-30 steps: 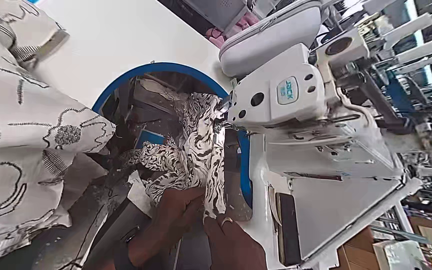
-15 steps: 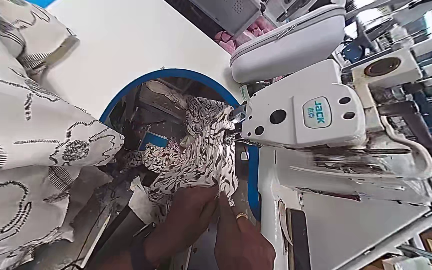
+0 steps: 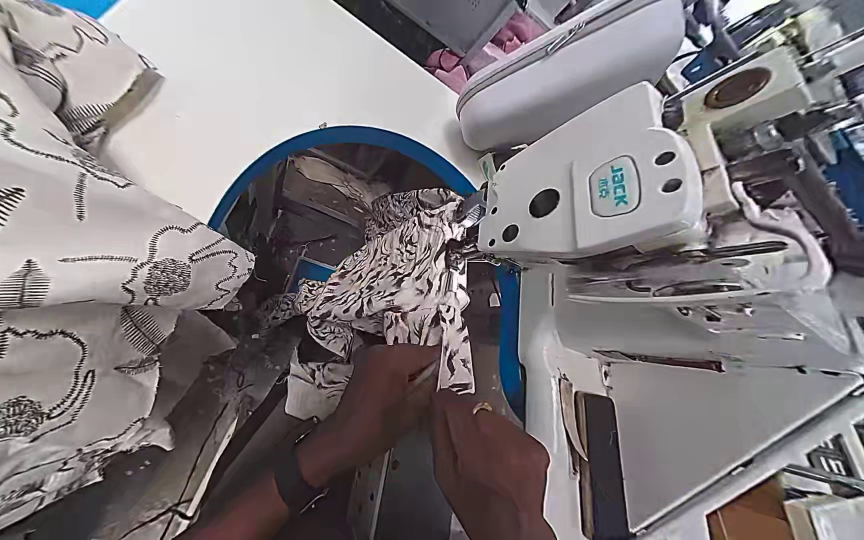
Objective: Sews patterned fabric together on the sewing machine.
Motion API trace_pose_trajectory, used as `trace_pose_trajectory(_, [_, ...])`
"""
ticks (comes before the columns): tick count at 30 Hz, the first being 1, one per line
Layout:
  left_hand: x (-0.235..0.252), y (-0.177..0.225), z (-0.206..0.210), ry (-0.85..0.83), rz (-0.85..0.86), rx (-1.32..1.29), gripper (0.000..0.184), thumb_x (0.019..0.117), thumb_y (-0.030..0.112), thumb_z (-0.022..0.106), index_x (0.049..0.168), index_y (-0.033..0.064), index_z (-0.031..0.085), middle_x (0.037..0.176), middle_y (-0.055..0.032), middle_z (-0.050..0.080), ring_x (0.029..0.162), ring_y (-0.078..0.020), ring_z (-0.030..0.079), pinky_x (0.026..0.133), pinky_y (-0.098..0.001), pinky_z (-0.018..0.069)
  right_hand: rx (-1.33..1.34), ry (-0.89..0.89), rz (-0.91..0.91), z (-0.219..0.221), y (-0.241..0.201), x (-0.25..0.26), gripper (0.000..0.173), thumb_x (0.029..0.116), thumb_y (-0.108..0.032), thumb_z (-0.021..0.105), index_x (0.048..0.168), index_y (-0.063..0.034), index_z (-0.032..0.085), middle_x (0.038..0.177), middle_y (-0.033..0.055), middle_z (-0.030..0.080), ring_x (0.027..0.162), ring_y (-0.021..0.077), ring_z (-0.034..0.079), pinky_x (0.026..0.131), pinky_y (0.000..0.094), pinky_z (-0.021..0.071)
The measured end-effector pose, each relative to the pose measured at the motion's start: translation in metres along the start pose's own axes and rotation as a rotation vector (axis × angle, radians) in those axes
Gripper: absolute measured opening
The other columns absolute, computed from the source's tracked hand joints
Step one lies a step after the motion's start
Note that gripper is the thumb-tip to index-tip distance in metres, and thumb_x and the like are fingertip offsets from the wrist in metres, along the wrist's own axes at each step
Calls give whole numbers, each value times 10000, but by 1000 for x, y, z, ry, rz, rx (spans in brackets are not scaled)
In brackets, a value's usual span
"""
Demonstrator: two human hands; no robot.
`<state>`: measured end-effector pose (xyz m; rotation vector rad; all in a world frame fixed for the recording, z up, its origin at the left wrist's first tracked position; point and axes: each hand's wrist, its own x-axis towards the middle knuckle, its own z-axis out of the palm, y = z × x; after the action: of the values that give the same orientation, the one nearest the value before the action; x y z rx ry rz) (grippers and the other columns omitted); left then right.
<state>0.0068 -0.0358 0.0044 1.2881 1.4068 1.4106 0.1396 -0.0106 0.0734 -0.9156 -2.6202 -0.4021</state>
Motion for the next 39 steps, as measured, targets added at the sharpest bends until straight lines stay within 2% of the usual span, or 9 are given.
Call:
trace_pose_trajectory(6, [27,-15,9,79,-12,-160,242,991,163,549,1082,6,708,783,-17,645,672,-60,570,656,-262,491,-42,-13,74,12,11,18,241,884,-169,535,737,-58,691,521,55,545,422,222,569,362,359,392])
trace_pose_trajectory(10, [-4,4,-4,21,-124,1,321,998,216,592,1209,-2,698,763,-87,679,614,-155,595,623,-348,511,223,-575,369,-1,42,-32,189,863,-160,661,831,19,714,614,163,633,578,379,665,505,564,482])
trace_pose_trajectory(12, [-18,-2,1,77,-90,21,313,987,240,603,1164,13,725,716,-51,664,569,-102,559,575,-286,486,610,-693,510,18,74,-62,155,866,-154,710,867,0,730,712,81,674,685,205,661,657,436,530])
trace_pose_trajectory(14, [-17,0,3,97,-45,68,313,990,240,602,1164,16,735,781,-72,716,636,-126,635,630,-319,530,884,-500,396,17,96,-74,160,890,-195,706,919,-54,776,865,-21,756,858,0,702,830,229,587])
trace_pose_trajectory(18, [-15,9,4,53,93,235,286,975,193,599,1078,-13,769,745,-133,727,649,-257,699,632,-458,546,310,-342,-90,-55,42,-37,264,946,-181,610,731,-76,721,660,68,684,649,215,681,645,387,535])
trace_pose_trajectory(21, [-32,5,4,-16,228,266,192,866,98,578,702,24,647,497,-78,505,437,-225,526,456,-407,410,166,-334,-267,-49,0,-35,174,860,-105,636,697,-118,695,601,24,630,590,197,625,609,335,481])
trace_pose_trajectory(24, [-41,-1,-1,-60,209,154,212,908,110,580,778,31,728,494,-46,505,424,-160,478,451,-338,381,200,-403,-263,-45,8,-30,173,892,-116,644,732,-121,709,640,29,661,626,197,646,633,331,500])
trace_pose_trajectory(29, [-25,-5,-3,-104,191,118,260,903,109,562,651,54,599,498,-45,488,443,-158,487,455,-339,373,192,-413,-221,-40,10,-21,158,891,-118,644,748,-116,709,620,33,640,619,206,646,614,332,507])
trace_pose_trajectory(39, [0,-10,2,-27,122,-1,300,985,124,518,720,35,628,522,-12,448,472,-101,421,486,-283,339,93,-140,-105,-9,19,-11,275,956,-170,523,753,-140,707,616,5,629,580,160,615,582,274,496])
